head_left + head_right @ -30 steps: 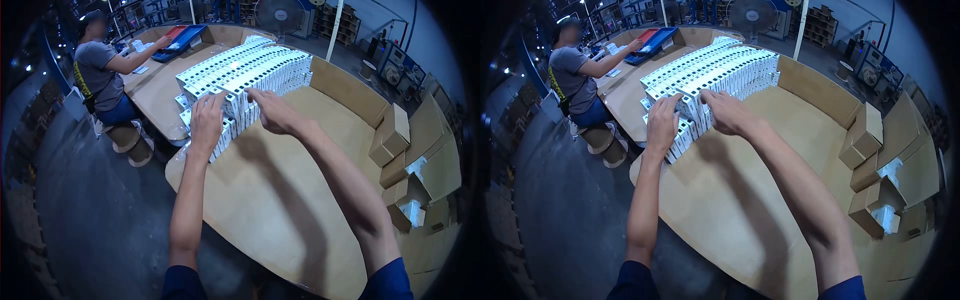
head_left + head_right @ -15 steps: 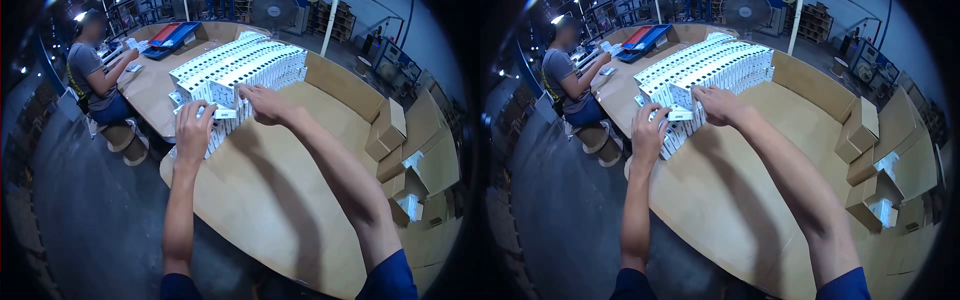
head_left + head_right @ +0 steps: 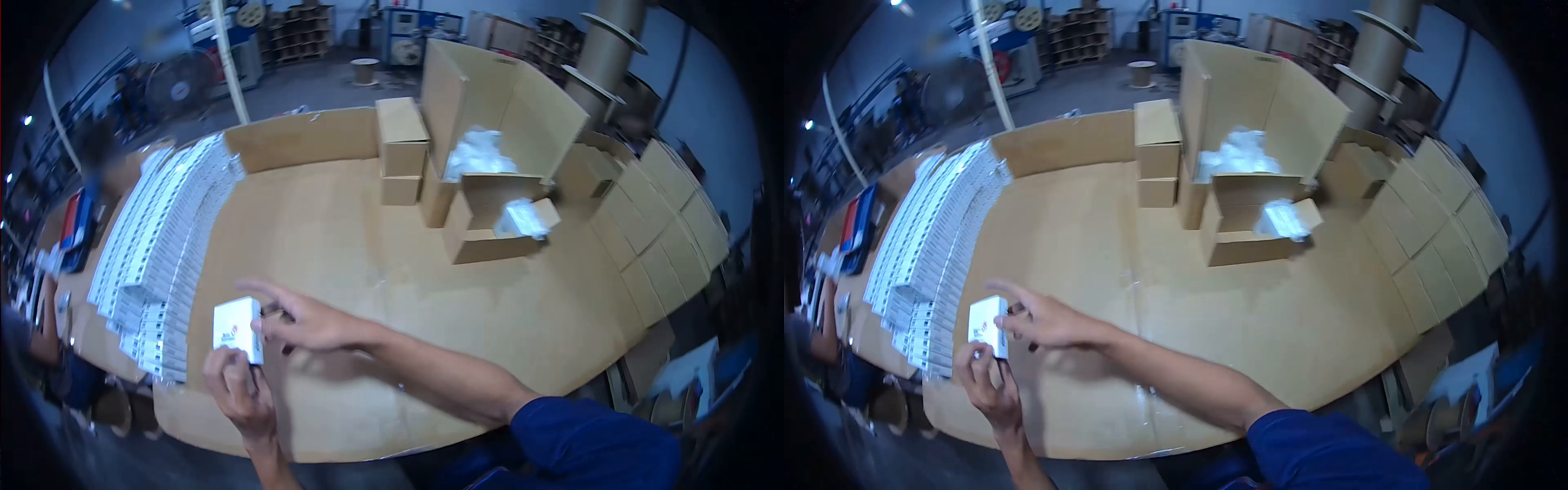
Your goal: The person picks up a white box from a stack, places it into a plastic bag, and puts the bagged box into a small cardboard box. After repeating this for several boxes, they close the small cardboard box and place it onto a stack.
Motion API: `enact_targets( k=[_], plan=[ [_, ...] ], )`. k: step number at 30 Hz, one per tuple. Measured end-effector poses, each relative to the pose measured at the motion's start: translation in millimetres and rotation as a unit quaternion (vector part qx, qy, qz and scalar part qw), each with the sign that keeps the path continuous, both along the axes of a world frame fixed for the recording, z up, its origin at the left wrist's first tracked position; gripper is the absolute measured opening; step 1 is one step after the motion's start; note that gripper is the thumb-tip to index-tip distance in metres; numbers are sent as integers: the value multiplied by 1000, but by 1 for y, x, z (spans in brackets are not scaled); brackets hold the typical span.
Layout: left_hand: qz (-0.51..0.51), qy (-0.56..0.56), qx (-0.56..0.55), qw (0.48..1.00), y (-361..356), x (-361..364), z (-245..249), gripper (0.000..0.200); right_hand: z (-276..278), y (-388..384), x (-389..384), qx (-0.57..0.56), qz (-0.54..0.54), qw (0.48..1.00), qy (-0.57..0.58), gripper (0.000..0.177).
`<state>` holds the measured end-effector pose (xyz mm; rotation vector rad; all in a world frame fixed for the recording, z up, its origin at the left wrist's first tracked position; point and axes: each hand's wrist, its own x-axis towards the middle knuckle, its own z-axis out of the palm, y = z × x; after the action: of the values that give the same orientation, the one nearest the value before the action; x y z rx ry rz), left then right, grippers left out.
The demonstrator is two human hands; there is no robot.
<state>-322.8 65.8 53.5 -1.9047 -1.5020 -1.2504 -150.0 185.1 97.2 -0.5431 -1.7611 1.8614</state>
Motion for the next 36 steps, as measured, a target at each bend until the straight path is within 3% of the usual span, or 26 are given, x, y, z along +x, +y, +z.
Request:
enact_targets(
  k=[2, 3, 6, 7, 10, 13, 17, 21, 24, 27, 30, 31, 34, 36],
  plan=[
    [-35, 32, 2, 999, -2, 35, 3, 37, -17, -12, 22, -28, -24, 996, 84, 56],
    [-54, 42, -7, 998, -2, 48, 1, 34, -24, -20, 30, -6, -80, 990, 116, 44],
    [-135, 15, -79, 988, -2, 86, 8, 28, -42, -24, 77, 49, -175, 981, 70, 31],
    [-163, -2, -106, 981, 1, 97, 15, 28, -35, -27, 99, -2, -175, 982, 66, 22],
    [-222, 62, -102, 968, 23, 129, 44, 32, -42, -28, 156, 7, -222, 975, 28, 19],
    [-277, 67, -96, 954, 62, 169, 60, 21, -38, -30, 202, -122, -250, 959, 53, 17],
    [-349, 65, -70, 932, 128, 247, 104, 13, -45, -20, 262, 95, -357, 928, 50, 15],
    [-421, -51, -114, 898, 236, 356, 145, 17, 3, -6, 334, 240, -492, 835, -64, 20],
    [-393, 48, -210, 894, 345, 424, 140, 22, 20, 17, 384, 320, -536, 773, -114, 21],
    [-338, 208, -361, 844, 433, 478, 107, 26, 38, 43, 423, 369, -547, 738, -143, 22],
    [-260, 337, -345, 837, 470, 505, 82, 31, 56, 68, 442, 302, -568, 757, -113, 23],
    [-217, 353, -365, 834, 482, 516, 75, 46, 59, 76, 448, 303, -563, 761, -110, 23],
    [-207, 378, -368, 824, 505, 529, 63, 48, 67, 100, 466, 359, -547, 730, -200, 23],
    [-226, 361, -373, 824, 518, 529, 59, 50, 63, 120, 470, 360, -542, 738, -180, 25]
  ],
)
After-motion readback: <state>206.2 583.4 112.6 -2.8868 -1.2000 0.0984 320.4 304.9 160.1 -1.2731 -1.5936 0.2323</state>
